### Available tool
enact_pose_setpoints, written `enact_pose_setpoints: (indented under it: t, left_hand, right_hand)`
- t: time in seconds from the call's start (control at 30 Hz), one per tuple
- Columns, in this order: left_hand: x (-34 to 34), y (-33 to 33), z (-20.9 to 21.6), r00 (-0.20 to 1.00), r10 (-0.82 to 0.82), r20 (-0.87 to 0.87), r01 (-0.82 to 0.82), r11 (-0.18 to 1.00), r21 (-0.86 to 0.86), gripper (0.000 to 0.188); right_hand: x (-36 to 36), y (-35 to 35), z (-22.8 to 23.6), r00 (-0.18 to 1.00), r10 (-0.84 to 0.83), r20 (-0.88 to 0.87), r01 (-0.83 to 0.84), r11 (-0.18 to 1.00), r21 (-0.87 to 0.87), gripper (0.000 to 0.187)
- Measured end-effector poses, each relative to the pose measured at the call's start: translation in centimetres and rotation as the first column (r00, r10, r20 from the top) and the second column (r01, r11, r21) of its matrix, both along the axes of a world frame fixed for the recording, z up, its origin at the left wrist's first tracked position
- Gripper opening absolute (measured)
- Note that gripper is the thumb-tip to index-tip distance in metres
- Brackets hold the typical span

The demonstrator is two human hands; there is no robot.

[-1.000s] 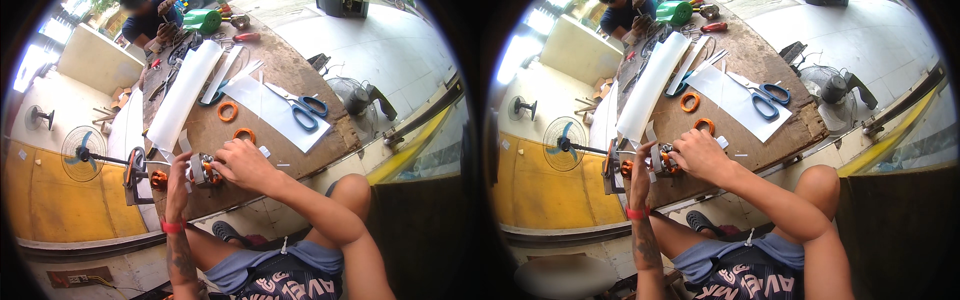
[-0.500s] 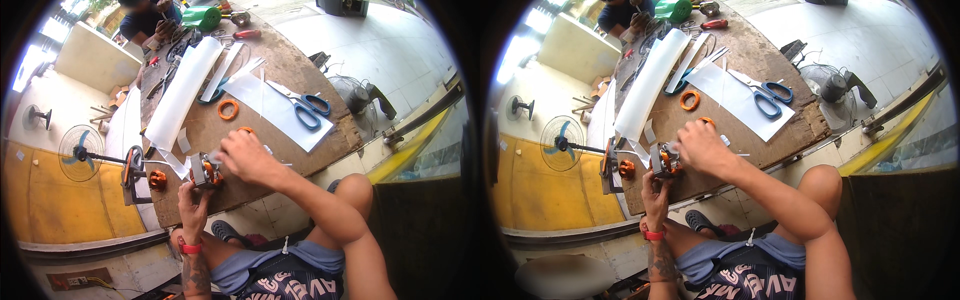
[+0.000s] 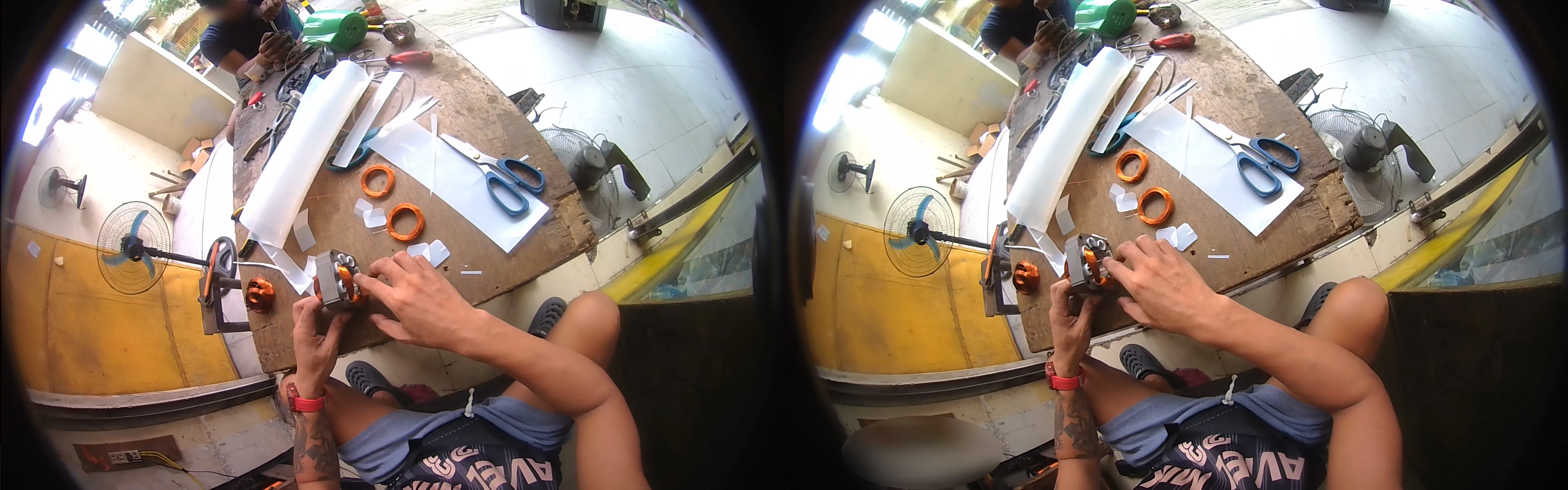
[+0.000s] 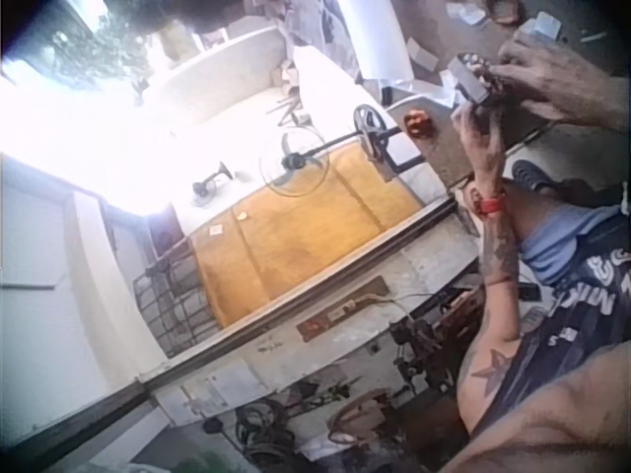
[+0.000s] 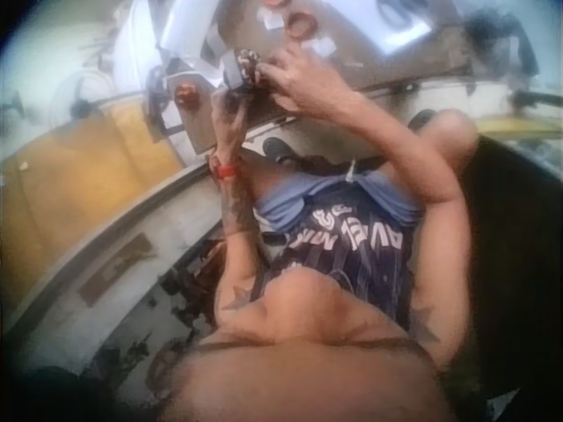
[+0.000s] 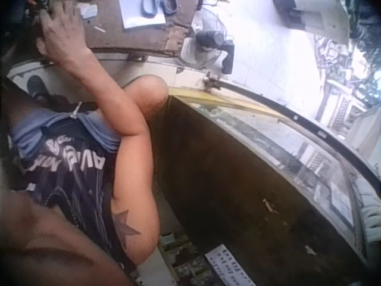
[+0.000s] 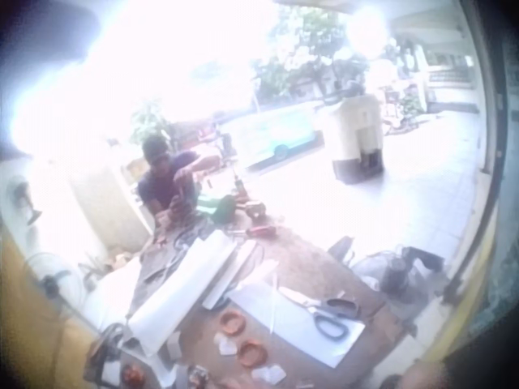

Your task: The person sits on the floor and assembles a small electrical component by hand. They place orange wire coils into a metal frame and secure them with white tape, repeating the process for multiple coils.

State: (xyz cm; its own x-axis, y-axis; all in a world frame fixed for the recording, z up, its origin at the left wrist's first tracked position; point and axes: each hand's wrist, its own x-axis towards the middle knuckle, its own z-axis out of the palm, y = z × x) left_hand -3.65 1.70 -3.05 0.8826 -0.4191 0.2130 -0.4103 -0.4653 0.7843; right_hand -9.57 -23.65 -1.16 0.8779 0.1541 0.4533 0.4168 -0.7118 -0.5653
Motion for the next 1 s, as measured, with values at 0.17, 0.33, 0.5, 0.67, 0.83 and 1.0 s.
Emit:
enact_pose_setpoints:
  t: [0.17, 0.33, 0.5, 0.67, 0.83, 1.0]
  left_hand:
    - [-0.3, -0.4, 0.3, 0.999, 0.021, 0.028, -0.022, 1.0, 0.01, 0.035]
    - [-0.1, -0.6, 0.5, 0.994, -0.004, 0.109, -0.002, 0.999, 0.052, 0.028]
    - [0.2, -0.2, 0.0, 0.998, 0.017, 0.053, -0.021, 0.997, 0.075, 0.022]
    - [-0.4, -0.5, 0.3, 0.982, 0.047, 0.182, -0.077, 0.984, 0.161, 0.018]
    - [-1.5, -1.7, 0.3, 0.922, 0.078, 0.379, -0.174, 0.958, 0.227, 0.02]
    - [-2.9, -2.8, -0.3, 0.908, 0.191, 0.372, -0.271, 0.946, 0.177, 0.021]
  right_hand:
    - [0.6, 0.9, -1.0, 1.0, -0.012, -0.027, 0.012, 1.0, 0.002, 0.04]
    - [1.1, 1.6, -1.3, 0.998, -0.034, 0.049, 0.035, 0.999, -0.03, 0.035]
    - [1.6, 2.1, -1.5, 0.994, -0.054, 0.1, 0.065, 0.991, -0.116, 0.025]
    - [1.1, 3.0, -1.8, 0.987, -0.118, 0.107, 0.133, 0.981, -0.143, 0.02]
    - [0.6, 3.6, -1.9, 0.973, -0.165, 0.16, 0.194, 0.964, -0.183, 0.011]
    - [0.2, 4.2, -1.9, 0.96, -0.198, 0.199, 0.236, 0.954, -0.187, 0.005]
